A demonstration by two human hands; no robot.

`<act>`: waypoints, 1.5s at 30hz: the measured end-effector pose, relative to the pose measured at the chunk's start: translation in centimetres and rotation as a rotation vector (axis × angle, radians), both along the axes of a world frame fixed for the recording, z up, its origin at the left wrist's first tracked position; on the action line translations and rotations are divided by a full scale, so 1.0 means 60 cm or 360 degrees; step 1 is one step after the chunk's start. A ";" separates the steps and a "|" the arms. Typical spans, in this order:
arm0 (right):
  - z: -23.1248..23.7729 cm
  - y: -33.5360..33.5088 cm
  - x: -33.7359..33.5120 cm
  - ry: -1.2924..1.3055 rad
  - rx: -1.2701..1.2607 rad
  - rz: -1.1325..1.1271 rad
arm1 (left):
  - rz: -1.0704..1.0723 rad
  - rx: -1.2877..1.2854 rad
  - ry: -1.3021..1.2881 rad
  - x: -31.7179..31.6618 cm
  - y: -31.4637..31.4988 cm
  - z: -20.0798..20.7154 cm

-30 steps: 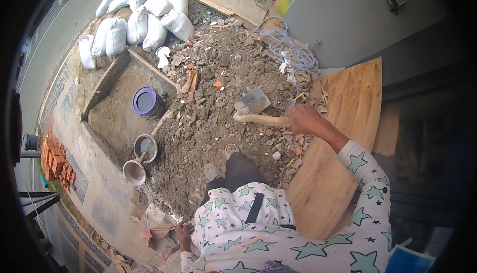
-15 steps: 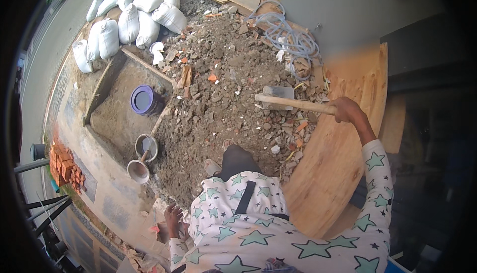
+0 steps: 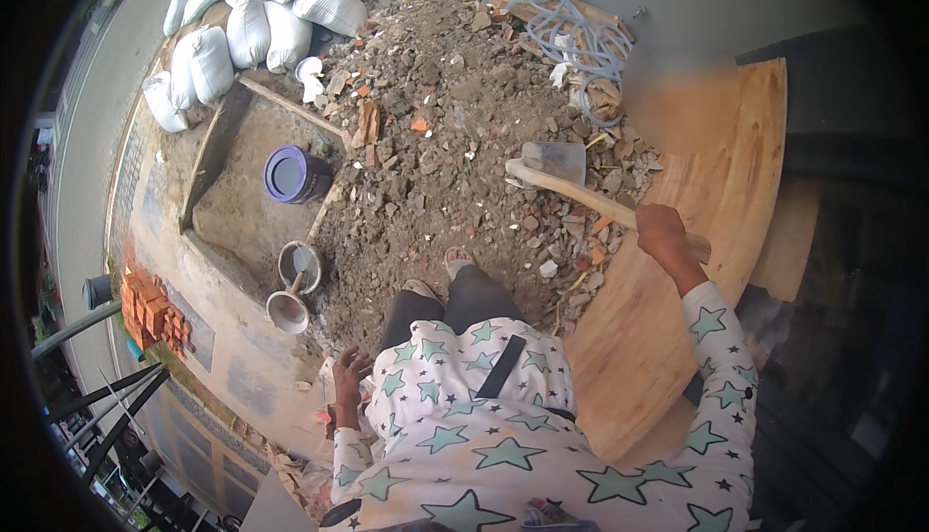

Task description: The person removes their slippers and stands barefoot on a pile of construction debris. They use a pickaxe to repeatedly strike and break up the rubble, which consists of broken bricks, concrete, and dirt. The person works on the pile for an extended period, occasionally shifting their position.

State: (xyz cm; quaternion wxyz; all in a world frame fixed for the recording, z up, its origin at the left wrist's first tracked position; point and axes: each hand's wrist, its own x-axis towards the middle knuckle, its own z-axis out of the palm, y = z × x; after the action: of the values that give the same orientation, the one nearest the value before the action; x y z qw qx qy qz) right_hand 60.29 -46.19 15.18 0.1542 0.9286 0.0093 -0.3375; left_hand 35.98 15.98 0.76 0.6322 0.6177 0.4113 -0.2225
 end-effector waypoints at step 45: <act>-0.027 0.019 -0.090 0.0438 -0.0153 -0.1058 | -0.0563 0.0006 -0.0001 0.456 0.100 -0.107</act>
State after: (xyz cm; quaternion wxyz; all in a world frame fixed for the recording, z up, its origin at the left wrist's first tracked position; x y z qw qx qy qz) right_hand 54.89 -45.05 13.57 0.0767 0.8185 -0.2882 -0.4910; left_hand 63.36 22.01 -5.65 0.5821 0.6817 0.2964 -0.3294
